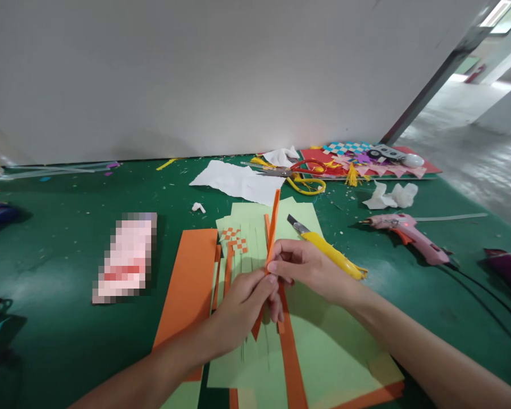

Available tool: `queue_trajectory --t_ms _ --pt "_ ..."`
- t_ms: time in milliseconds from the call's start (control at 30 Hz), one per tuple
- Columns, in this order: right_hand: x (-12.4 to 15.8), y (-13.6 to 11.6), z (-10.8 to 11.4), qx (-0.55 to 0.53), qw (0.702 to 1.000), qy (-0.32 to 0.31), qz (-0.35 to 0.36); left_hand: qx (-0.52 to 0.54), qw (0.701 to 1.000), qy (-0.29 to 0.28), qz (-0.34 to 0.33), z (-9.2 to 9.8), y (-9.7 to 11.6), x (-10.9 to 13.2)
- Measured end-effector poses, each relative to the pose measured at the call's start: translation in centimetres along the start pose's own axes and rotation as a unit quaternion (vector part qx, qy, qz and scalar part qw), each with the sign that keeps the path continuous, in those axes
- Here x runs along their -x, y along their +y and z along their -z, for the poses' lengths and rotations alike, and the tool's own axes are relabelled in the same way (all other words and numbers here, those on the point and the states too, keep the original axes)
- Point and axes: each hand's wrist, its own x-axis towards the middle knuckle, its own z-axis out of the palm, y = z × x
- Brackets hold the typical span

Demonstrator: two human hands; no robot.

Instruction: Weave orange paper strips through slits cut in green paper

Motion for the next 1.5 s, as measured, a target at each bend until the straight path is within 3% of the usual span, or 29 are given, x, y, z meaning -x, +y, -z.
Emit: queue_trajectory --t_ms 533,900,1500 --pt "0.07 -0.16 -0.06 -0.001 0.999 0.043 0.032 -0.003 1.000 0.006 0.000 -0.08 -0.57 0.03" --pt "-0.02 0.14 0.03 -0.011 1.000 -0.006 -0.012 0.012 1.000 0.010 -0.002 -0.08 -0.56 0.00" --pt "0.09 0.28 0.00 -0.013 0.999 0.037 0.016 0.002 1.000 -0.001 0.011 -0.10 -0.22 0.05"
